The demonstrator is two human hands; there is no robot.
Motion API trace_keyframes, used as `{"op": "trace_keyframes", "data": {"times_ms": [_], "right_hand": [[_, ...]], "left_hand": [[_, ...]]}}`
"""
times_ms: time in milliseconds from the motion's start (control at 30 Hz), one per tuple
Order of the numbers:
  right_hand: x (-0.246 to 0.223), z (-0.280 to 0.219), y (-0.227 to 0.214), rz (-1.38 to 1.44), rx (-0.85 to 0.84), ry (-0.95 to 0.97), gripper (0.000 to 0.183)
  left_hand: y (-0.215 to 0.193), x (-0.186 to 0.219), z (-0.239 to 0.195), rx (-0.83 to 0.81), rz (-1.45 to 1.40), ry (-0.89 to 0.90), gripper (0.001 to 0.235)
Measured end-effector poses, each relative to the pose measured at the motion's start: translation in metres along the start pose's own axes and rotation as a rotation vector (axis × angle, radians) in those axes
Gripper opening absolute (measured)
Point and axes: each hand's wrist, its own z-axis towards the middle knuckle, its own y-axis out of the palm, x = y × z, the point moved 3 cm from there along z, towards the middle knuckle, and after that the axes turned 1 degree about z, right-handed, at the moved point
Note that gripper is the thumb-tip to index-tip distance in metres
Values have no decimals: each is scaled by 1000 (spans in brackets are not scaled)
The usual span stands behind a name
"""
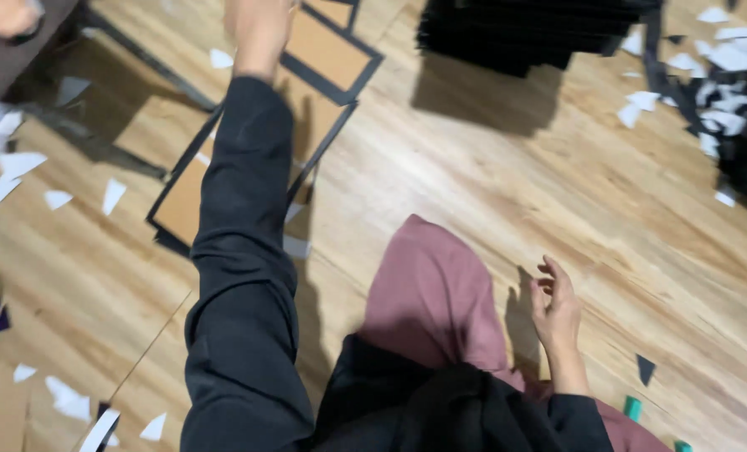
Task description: The person sits on the floor and assembles rectangular cardboard frames by applying black tape to the edges. They use a green utility knife to cut the tape and smooth it down, then stack the completed frames.
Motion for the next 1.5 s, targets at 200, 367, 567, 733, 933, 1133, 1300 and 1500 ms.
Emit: {"op": "trace_keyframes", "data": {"times_ms": [200, 367, 567, 733, 933, 1133, 1300, 1500], "right_hand": [[20, -33, 19, -236, -246, 139, 45], [19, -36, 19, -323, -370, 390, 50], [15, -28, 31, -320, -358, 256, 45], [5, -24, 33, -321, -379, 232, 38], [9, -35, 24, -337, -378, 265, 32], [36, -52, 14, -356, -295, 272, 34], [-11, -27, -20, -176, -109, 283, 39], [-12, 3, -53, 444, 185, 183, 59]], "left_hand": [[-32, -213, -87, -246, 498, -371, 68], [-50, -268, -133, -326, 625, -537, 106], [-56, -264, -131, -312, 515, -547, 94], [-55, -248, -139, -375, 442, -395, 83], [-71, -180, -154, -361, 284, -284, 70], [-110, -49, -160, -299, 294, 413, 62], [-118, 87, -189, -355, 336, 933, 58], [-110, 230, -246, -430, 279, 1460, 58]]}}
